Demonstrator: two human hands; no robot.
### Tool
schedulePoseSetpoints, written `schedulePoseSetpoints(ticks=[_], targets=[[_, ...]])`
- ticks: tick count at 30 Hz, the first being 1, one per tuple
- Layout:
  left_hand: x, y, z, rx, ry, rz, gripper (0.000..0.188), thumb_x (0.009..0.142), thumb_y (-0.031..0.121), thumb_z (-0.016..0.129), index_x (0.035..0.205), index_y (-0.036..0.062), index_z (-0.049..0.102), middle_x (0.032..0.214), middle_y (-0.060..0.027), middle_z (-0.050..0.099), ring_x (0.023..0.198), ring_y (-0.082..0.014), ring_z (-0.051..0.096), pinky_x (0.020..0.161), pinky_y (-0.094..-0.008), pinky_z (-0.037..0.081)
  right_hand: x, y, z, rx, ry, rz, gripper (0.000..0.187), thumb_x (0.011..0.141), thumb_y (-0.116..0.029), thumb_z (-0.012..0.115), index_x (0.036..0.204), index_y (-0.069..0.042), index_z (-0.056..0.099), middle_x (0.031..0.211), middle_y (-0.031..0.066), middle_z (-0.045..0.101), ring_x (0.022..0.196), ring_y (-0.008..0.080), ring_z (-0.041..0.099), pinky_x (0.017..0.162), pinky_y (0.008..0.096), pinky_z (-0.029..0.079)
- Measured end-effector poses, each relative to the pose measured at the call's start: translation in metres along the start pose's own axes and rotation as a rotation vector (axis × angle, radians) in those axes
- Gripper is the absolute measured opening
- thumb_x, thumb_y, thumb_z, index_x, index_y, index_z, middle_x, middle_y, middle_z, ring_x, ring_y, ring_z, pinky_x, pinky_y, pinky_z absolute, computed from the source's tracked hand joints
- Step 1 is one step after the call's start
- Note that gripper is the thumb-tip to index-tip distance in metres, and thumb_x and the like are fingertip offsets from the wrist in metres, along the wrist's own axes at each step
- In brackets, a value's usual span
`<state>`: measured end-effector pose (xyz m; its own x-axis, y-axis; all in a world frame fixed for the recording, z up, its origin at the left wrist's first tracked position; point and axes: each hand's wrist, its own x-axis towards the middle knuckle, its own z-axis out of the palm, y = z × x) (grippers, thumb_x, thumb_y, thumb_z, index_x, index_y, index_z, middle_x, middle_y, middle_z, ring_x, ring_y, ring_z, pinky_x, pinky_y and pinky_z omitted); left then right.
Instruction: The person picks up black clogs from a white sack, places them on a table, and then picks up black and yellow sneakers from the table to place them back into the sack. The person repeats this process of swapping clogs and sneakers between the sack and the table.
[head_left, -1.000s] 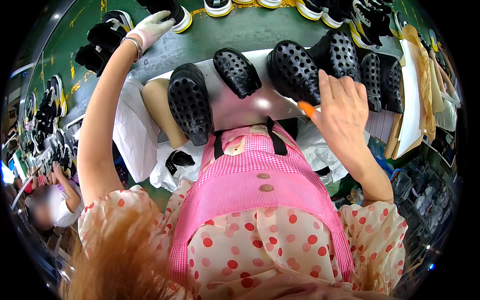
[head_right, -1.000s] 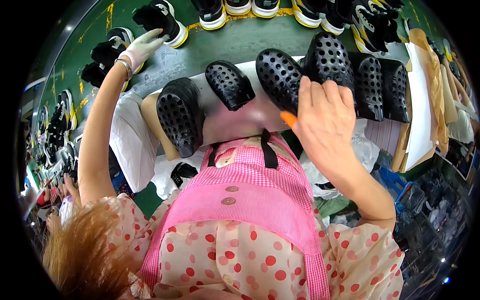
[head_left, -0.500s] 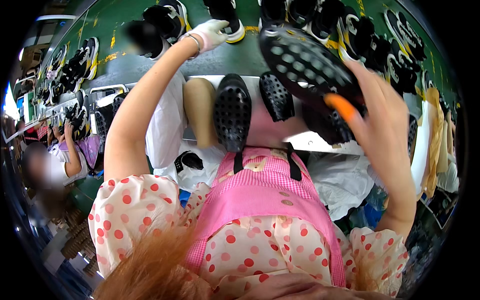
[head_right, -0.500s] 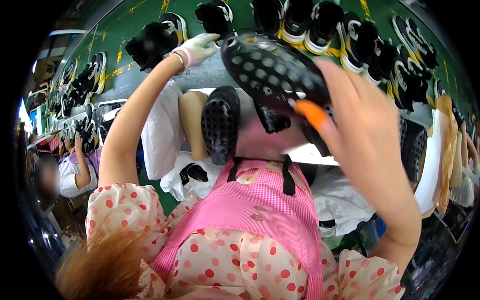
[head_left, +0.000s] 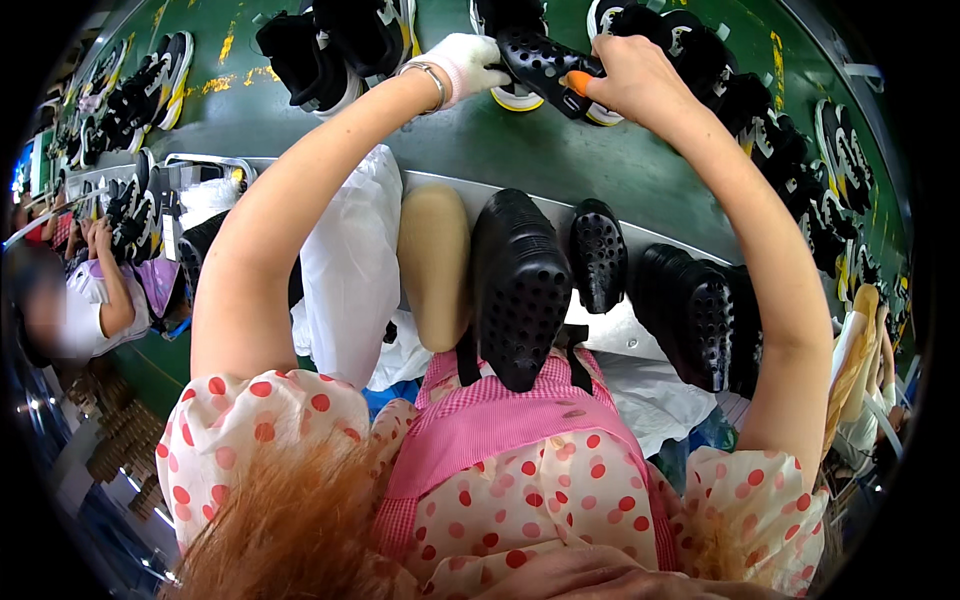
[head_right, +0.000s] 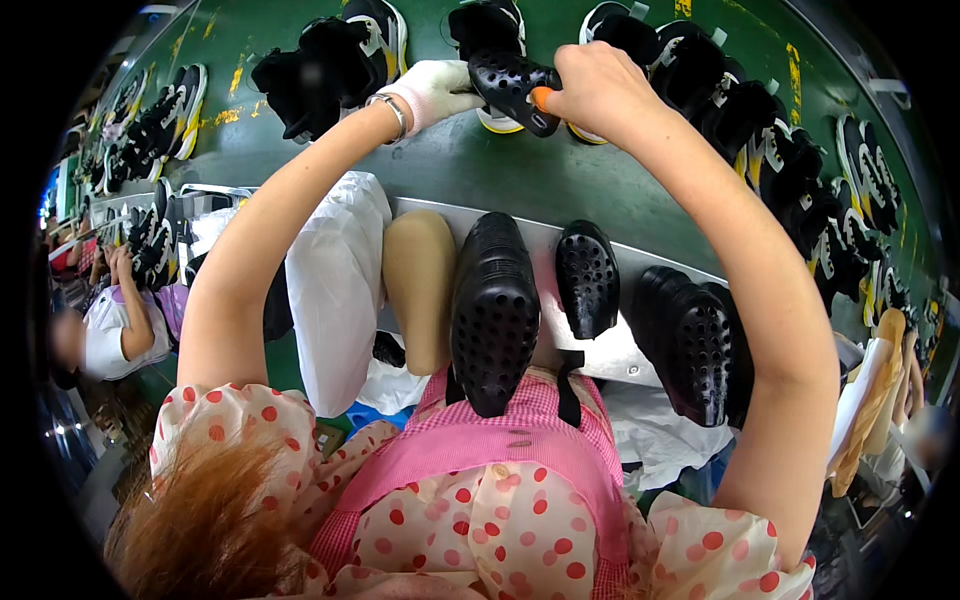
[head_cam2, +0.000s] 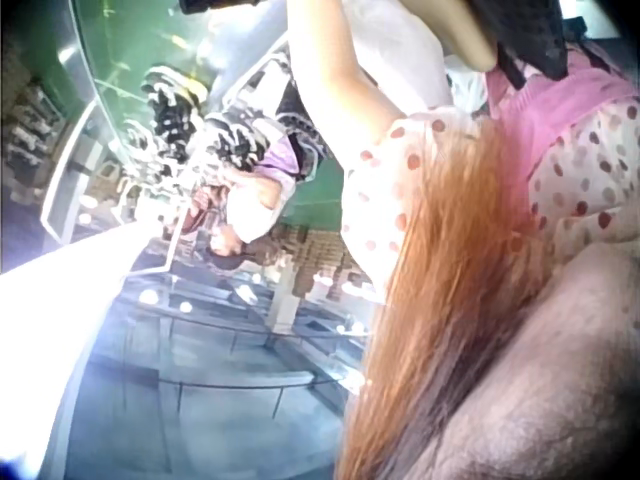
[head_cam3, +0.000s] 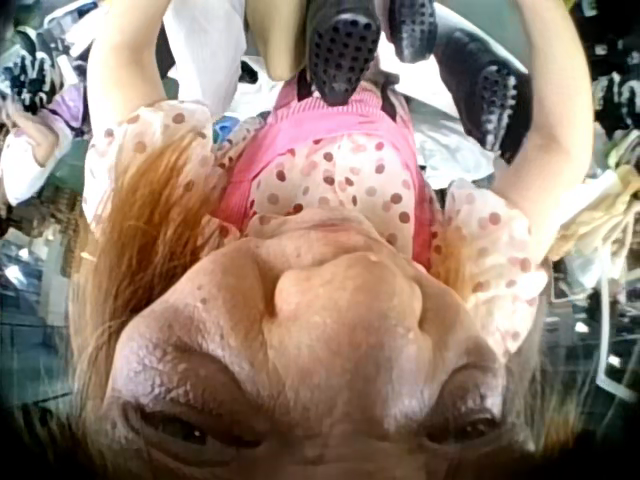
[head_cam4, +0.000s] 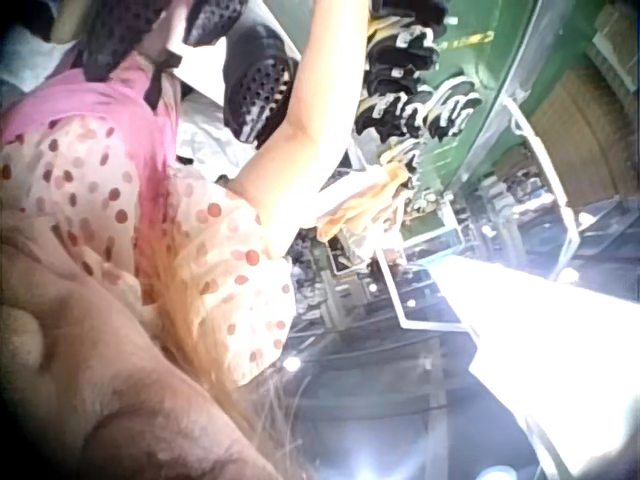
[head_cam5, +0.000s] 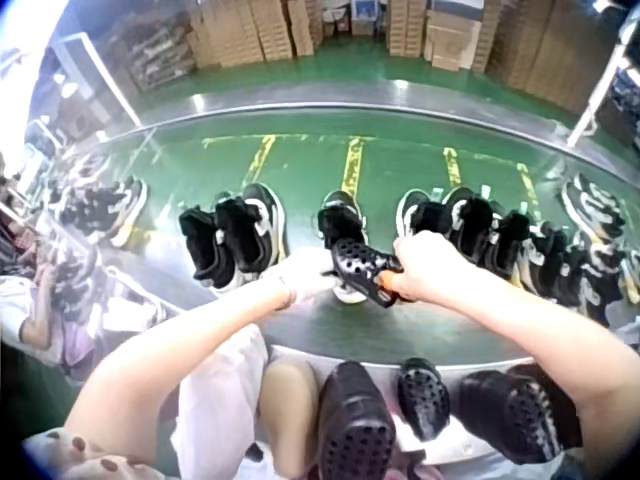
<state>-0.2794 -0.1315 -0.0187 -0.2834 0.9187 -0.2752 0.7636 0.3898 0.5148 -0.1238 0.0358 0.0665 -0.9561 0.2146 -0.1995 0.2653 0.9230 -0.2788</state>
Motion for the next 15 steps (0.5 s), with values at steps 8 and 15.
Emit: schedulePoseSetpoints(ticks=[8,15], targets=[[-0.012,-0.026,0.005,-0.026,0.188,0.256,0.029,0.083,0.018,0.063,0.109,0.0062,0.068,0.107,-0.0119,0.067,0.098,-0.0307,0.063,0.09,-0.0344,0.05,0.046,-0.027,0.014,-0.394,0.067,-0.074,0.018,0.082,-0.014,0.055,0.087,0.001,0.064,0.073,0.0167,0.067,0.068,0.0327,0.068,0.06,0.0418,0.053],[-0.008,-0.006,-0.001,0.066,0.109,0.148,0.029,0.082,0.02,0.064,0.108,0.0103,0.069,0.109,-0.0136,0.066,0.096,-0.0319,0.064,0.086,-0.0366,0.051,0.124,-0.049,0.083,0.043,0.121,0.278,0.023,0.084,-0.016,0.053,0.081,-0.004,0.072,0.082,0.0179,0.07,0.079,0.0318,0.07,0.07,0.0423,0.056]])
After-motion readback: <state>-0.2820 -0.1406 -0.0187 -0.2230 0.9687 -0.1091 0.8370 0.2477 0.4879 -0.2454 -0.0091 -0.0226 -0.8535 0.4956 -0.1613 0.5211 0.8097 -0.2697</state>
